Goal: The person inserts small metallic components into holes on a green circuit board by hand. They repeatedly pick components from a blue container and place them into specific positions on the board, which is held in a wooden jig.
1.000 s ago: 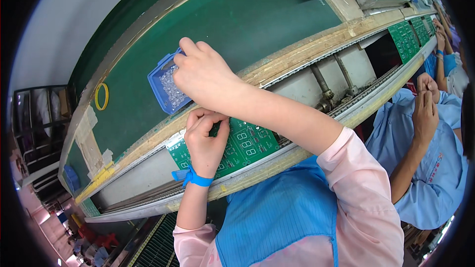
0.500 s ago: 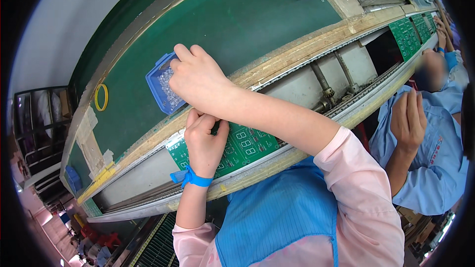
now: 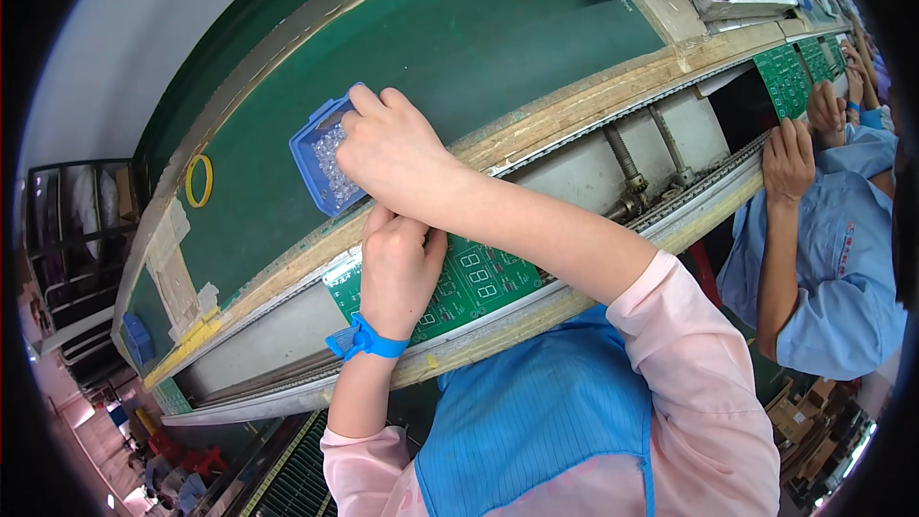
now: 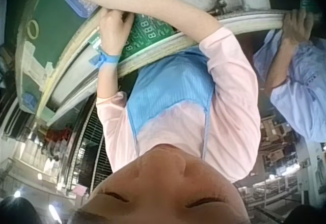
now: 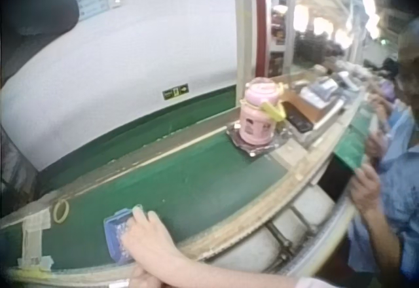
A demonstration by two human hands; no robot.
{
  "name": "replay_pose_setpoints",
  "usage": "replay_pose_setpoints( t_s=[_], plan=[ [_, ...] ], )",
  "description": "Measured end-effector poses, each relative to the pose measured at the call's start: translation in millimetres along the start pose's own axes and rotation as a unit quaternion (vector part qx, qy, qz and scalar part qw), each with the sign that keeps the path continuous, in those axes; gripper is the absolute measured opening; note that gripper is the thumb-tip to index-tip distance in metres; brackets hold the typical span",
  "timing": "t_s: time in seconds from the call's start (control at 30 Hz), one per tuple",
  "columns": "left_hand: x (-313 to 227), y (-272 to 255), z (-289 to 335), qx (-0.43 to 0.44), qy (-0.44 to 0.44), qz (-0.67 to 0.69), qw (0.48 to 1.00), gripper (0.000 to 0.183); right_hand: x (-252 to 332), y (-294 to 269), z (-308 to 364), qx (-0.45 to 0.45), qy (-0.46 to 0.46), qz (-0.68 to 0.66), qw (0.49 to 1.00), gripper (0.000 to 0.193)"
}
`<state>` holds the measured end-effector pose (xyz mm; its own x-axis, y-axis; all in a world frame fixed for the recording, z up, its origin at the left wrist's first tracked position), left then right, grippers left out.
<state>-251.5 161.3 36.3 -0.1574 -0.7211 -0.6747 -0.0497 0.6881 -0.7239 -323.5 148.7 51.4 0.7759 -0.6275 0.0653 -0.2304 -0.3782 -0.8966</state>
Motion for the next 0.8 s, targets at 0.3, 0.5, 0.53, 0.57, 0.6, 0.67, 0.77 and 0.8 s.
replay_pose_setpoints(
  t_s=[0.3,0.5,0.53,0.57,0.6,0.67,0.77,0.8],
  plan=[
    [2,-1,0,-0.022,-0.006,0.011,1.0,0.02,-1,0,1,-0.008,0.006,-0.009,1.0,0.009],
    [1,-5,1,-0.025,-0.016,0.039,0.999,0.018,-2,-1,1,-0.011,0.007,-0.012,1.0,0.009],
    [-1,-6,2,-0.025,-0.015,0.043,0.999,0.017,0,0,1,-0.009,0.005,-0.011,1.0,0.009],
    [-2,-8,2,-0.025,-0.014,0.048,0.998,0.016,0,1,1,-0.006,0.004,-0.009,1.0,0.009],
    [-3,-10,3,-0.026,-0.011,0.046,0.999,0.015,0,-1,1,-0.01,0.003,-0.013,1.0,0.009],
    [-4,-17,5,-0.03,-0.007,0.042,0.999,0.014,-1,-4,1,-0.018,0.002,-0.019,1.0,0.009],
    [-2,-44,0,-0.056,-0.003,-0.011,0.998,0.014,-10,-19,2,-0.072,0.009,-0.044,0.996,0.009],
    [0,-56,-3,-0.096,-0.01,-0.024,0.995,0.009,-13,-22,3,-0.078,0.012,-0.053,0.995,0.009]
  ],
)
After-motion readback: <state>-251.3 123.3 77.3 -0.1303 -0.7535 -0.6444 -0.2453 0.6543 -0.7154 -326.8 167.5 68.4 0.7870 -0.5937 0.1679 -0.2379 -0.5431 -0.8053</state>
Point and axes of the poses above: each hand's wrist, its own z-axis away from the middle knuckle, its own y-axis out of the palm, x = y × z, the point moved 10 cm from there along -z, towards the middle knuckle, and after that the axes turned 6 degrees about z, right-handed, at the moved point
